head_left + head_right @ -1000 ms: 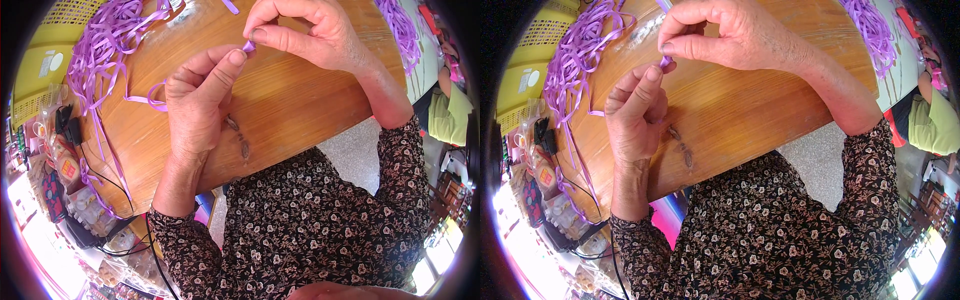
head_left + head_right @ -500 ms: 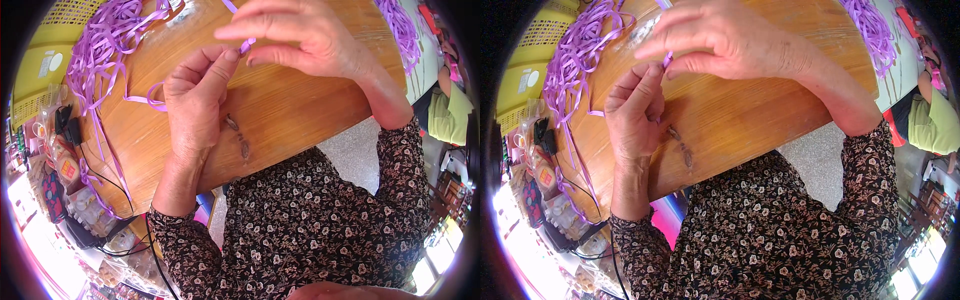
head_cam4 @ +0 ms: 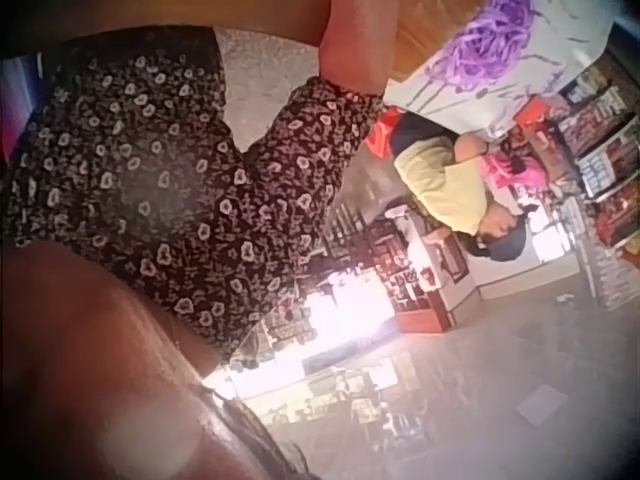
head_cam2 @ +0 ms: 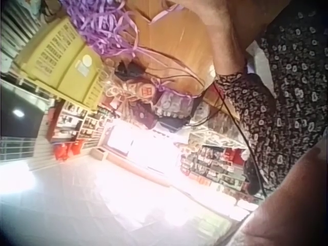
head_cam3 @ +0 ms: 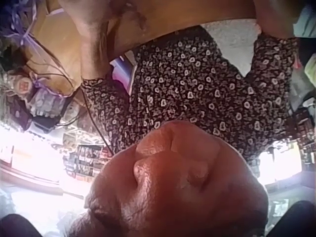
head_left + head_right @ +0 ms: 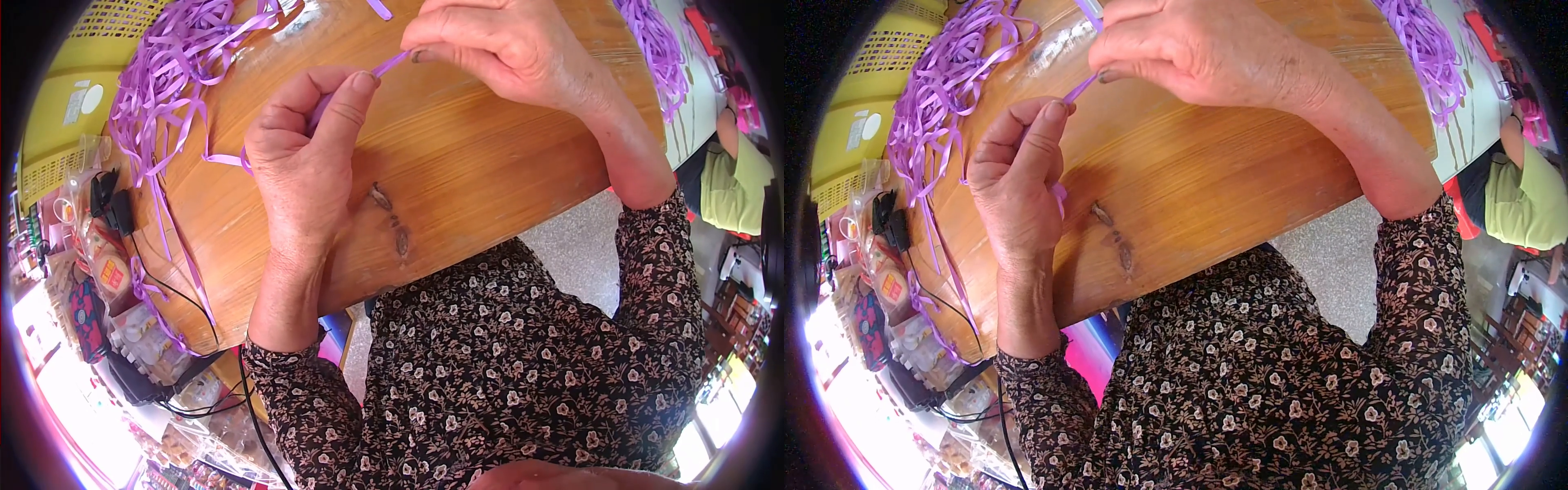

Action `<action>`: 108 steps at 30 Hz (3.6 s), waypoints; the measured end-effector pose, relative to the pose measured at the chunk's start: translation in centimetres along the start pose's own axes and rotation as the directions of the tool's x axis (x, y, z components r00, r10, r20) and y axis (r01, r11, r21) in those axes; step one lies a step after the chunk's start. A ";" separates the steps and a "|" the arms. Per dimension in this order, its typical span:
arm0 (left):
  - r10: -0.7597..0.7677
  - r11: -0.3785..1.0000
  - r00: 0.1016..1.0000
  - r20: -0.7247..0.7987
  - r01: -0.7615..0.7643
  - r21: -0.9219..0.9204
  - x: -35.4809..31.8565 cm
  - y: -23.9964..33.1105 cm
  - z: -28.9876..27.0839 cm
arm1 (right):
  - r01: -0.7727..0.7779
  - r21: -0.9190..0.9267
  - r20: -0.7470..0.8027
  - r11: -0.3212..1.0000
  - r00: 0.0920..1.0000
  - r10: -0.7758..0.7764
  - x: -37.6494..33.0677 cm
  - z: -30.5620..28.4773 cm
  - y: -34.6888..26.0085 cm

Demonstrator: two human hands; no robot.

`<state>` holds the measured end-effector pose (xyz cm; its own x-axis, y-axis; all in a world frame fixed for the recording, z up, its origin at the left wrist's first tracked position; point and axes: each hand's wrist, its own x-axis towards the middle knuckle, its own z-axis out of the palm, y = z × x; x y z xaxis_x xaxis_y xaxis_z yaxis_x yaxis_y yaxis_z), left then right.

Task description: Tying knots into purple ribbons at a table.

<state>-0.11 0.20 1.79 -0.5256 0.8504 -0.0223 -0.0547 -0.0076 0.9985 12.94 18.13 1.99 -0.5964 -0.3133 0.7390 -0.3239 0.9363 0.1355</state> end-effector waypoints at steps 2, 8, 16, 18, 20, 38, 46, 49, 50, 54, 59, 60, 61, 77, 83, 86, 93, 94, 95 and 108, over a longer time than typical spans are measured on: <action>0.015 0.999 0.999 -0.029 -0.014 0.029 0.0 0.0 -0.2 | -0.066 0.081 -0.023 0.995 0.997 0.068 -0.1 0.3 0.1; -0.004 1.000 0.999 -0.032 0.003 -0.018 0.2 0.1 -0.7 | -0.506 0.300 0.233 0.809 0.861 0.452 2.0 -2.4 -1.5; -0.078 0.995 0.996 0.029 0.080 -0.053 -0.1 0.2 -0.4 | -0.123 0.163 0.073 0.979 0.991 0.113 0.1 -0.3 -0.1; -0.081 0.995 0.996 0.030 0.082 -0.051 -0.1 0.1 -0.4 | -0.049 0.081 0.087 0.995 0.995 0.042 0.1 -0.2 0.0; -0.080 0.996 0.996 0.034 0.082 -0.048 -0.1 0.1 -0.3 | 0.132 -0.109 0.063 0.985 0.990 -0.125 -0.3 0.0 0.5; 0.380 0.862 0.914 0.139 -0.405 0.305 1.4 -0.6 -1.6 | -0.443 0.824 -0.157 0.353 0.419 0.894 -1.2 -4.3 3.6; 0.119 0.993 0.992 0.049 -0.118 -0.022 1.3 1.3 -3.2 | -0.341 0.917 -0.193 0.205 0.071 0.979 -3.3 -7.2 6.5; 0.096 0.994 0.991 0.094 -0.090 -0.067 2.0 0.9 -1.9 | -0.773 0.426 -0.369 0.471 0.327 0.870 -2.0 -5.8 4.6; 0.088 0.994 0.993 0.075 -0.083 -0.068 1.3 1.2 -2.1 | -0.768 0.179 -0.401 0.615 0.514 0.758 -0.7 -4.7 3.7; 0.047 0.996 0.995 0.090 -0.040 -0.083 0.4 1.7 -2.3 | -0.430 -0.123 -0.182 0.894 0.896 0.405 4.9 -4.0 -1.1; 0.046 0.961 0.986 0.162 0.000 -0.276 0.5 1.3 -1.3 | -0.369 0.257 0.002 0.893 0.925 0.381 3.1 -0.5 -3.2; 0.052 0.961 0.985 0.167 -0.004 -0.278 0.5 1.4 -1.1 | -0.368 0.250 0.000 0.896 0.925 0.379 2.9 -0.4 -3.2; 0.064 0.968 0.981 0.182 -0.016 -0.251 0.3 1.6 -1.2 | -0.384 0.325 0.012 0.864 0.916 0.402 2.7 -0.2 -3.3; 0.313 0.898 0.947 0.072 -0.320 0.301 -0.7 2.1 -3.5 | -0.303 0.176 0.047 0.937 0.953 0.299 4.0 -2.8 -3.6; 0.477 0.849 0.865 -0.155 -0.409 0.334 -2.6 3.5 -11.4 | -0.506 0.205 0.002 0.838 0.856 0.517 0.8 -7.4 -1.1; 0.449 0.860 0.844 -0.295 -0.319 0.398 -5.0 4.4 -15.1 | -0.710 0.398 -0.058 0.581 0.612 0.789 -1.1 -9.4 -1.2; 0.511 0.794 0.751 -0.418 -0.227 0.564 -8.3 3.0 -21.3 | -0.788 0.450 -0.162 0.419 0.389 0.907 -8.5 -12.3 2.6; 0.522 0.783 0.726 -0.448 -0.200 0.589 -8.8 2.8 -21.9 | -0.765 0.508 -0.227 0.397 0.326 0.918 -9.0 -12.2 3.2; 0.521 0.786 0.730 -0.442 -0.208 0.582 -8.8 2.7 -22.3 | -0.744 0.549 -0.299 0.382 0.252 0.921 -9.6 -13.1 3.4; -0.070 0.542 0.828 -0.556 -0.436 -0.718 -8.5 -0.2 -22.0 | -0.158 0.986 -0.034 0.055 0.131 0.991 -8.0 -13.1 3.0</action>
<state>-14.32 -18.55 0.68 -0.9034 0.4128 -0.1160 -0.4101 -0.7530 0.5146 26.37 25.55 5.19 -0.3743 0.8919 0.2536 -0.6478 -0.0558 -0.7598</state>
